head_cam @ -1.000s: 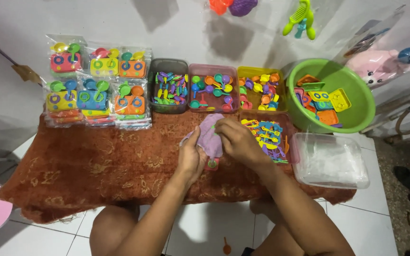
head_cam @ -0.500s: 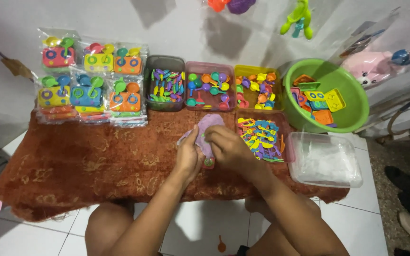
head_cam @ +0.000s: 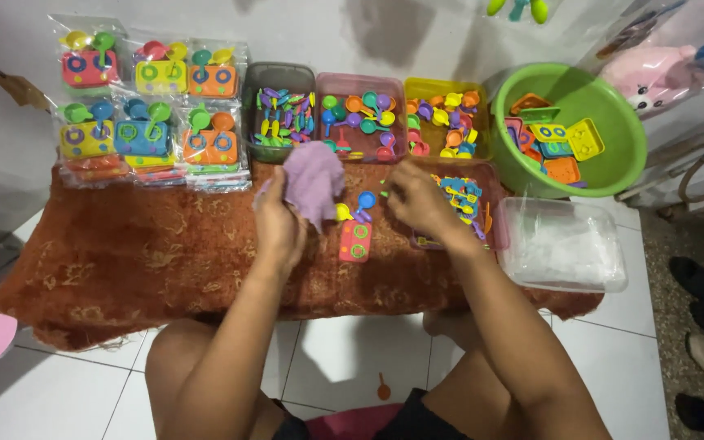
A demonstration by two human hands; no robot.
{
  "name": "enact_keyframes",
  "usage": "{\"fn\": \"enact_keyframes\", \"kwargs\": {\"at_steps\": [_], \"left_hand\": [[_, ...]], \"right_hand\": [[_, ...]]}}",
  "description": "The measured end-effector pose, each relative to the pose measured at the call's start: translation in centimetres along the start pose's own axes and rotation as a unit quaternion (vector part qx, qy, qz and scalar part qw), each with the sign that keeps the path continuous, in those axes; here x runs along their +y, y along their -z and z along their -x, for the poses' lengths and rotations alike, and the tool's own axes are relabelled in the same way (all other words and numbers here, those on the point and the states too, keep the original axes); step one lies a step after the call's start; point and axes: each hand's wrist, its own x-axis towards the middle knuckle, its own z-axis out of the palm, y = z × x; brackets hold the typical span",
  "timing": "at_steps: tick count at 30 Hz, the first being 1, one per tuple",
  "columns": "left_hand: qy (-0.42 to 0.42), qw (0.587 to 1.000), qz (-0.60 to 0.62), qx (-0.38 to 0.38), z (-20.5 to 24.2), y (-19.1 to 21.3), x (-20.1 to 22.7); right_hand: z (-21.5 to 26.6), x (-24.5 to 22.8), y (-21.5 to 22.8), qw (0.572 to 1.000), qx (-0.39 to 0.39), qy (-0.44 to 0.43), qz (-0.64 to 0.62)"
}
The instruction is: Cleaning small plastic toy pieces with a cloth and wrapping them in protective material before organizing them into containers.
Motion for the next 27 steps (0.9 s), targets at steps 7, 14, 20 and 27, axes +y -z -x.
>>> {"fn": "enact_keyframes", "kwargs": {"at_steps": [7, 14, 20, 27], "left_hand": [[-0.042, 0.995, -0.085, 0.021, 0.1, 0.6, 1.6], [-0.016, 0.993, -0.108, 0.051, 1.2, 0.5, 3.7], [0.007, 0.988, -0.147, 0.044, 0.8, 1.4, 4.2], [0.006, 0.988, -0.146, 0.043, 0.7, 0.9, 3.3]], "right_hand": [[0.3, -0.8, 0.3, 0.985, -0.169, -0.045, 0.005], [3.8, 4.5, 6.9, 0.958, -0.072, -0.238, 0.142], [8.4, 12.6, 4.3, 0.953, -0.109, -0.246, 0.14], [7.9, 9.3, 2.9, 0.971, -0.126, -0.118, 0.166]]}}
